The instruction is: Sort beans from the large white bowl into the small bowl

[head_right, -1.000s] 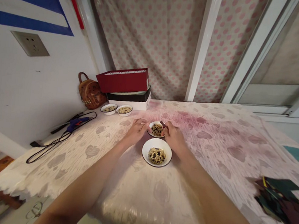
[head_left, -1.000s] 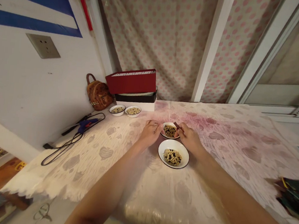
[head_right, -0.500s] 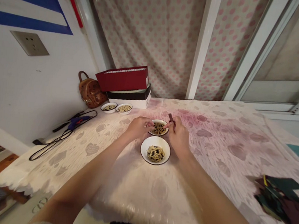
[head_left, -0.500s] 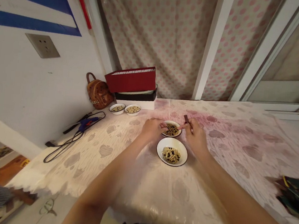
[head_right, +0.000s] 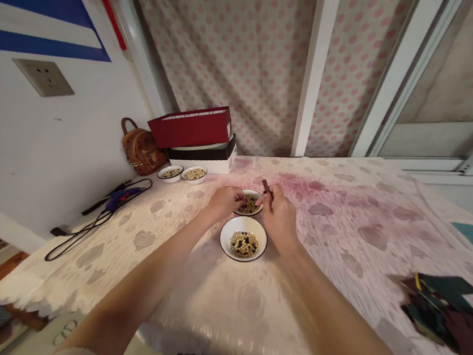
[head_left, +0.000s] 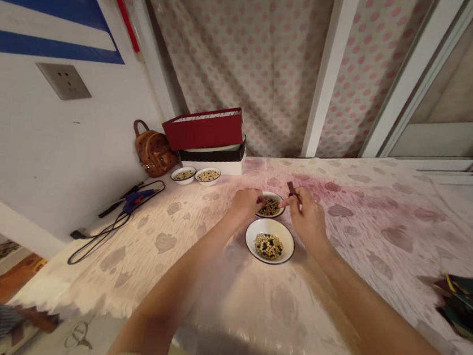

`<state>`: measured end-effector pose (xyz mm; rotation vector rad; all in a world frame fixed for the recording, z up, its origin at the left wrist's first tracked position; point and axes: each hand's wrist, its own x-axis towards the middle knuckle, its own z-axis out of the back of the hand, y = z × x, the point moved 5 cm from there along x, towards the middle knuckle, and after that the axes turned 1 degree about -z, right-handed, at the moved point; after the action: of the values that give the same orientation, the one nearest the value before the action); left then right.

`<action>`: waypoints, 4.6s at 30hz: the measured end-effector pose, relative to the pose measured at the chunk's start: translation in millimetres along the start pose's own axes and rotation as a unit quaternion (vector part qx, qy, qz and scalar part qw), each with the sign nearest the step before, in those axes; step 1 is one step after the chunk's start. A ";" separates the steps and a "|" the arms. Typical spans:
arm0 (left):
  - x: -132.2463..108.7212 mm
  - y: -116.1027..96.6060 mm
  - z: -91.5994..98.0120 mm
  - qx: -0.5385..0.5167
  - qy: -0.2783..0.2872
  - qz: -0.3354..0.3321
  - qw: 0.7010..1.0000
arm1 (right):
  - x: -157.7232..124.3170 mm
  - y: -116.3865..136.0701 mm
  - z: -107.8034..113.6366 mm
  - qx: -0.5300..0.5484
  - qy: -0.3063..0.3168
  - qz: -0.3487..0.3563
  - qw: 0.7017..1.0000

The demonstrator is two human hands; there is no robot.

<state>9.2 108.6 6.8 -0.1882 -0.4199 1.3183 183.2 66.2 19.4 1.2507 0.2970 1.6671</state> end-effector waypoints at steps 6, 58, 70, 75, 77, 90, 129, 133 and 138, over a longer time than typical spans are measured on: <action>-16.0 4.3 2.0 -0.331 -0.047 0.015 0.942 | -5.6 3.2 -3.5 0.080 0.014 -0.060 0.995; -47.7 -10.8 10.8 -0.646 -0.061 -0.004 0.761 | -26.9 30.9 -10.0 0.097 0.113 -0.058 0.987; -46.1 -5.7 13.4 -0.649 -0.079 0.014 0.757 | -24.3 37.8 -2.2 0.078 0.105 -0.064 0.989; -46.2 -6.3 12.0 -0.650 -0.070 0.012 0.757 | -25.4 34.6 -4.7 0.065 0.105 -0.058 0.991; -46.0 -6.2 11.3 -0.650 -0.072 0.010 0.756 | -25.6 33.4 -5.8 0.065 0.107 -0.052 0.991; -45.8 -4.8 9.5 -0.645 -0.074 0.006 0.761 | -27.2 28.9 -9.4 0.067 0.103 -0.045 0.991; 6.0 -7.5 -7.8 -0.114 -0.029 -0.032 0.993 | -12.5 15.5 11.8 0.113 -0.022 -0.095 0.989; -4.0 -3.7 0.2 -0.248 -0.067 -0.013 0.966 | -13.8 13.0 8.1 0.127 -0.016 -0.094 0.987; -28.3 -5.0 -6.6 -0.602 0.010 0.042 0.797 | -16.8 16.6 0.4 0.137 0.019 -0.071 0.988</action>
<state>11.0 80.7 -2.8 -1.2975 -1.2115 0.9505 173.9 44.6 21.0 1.3657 0.6427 1.5655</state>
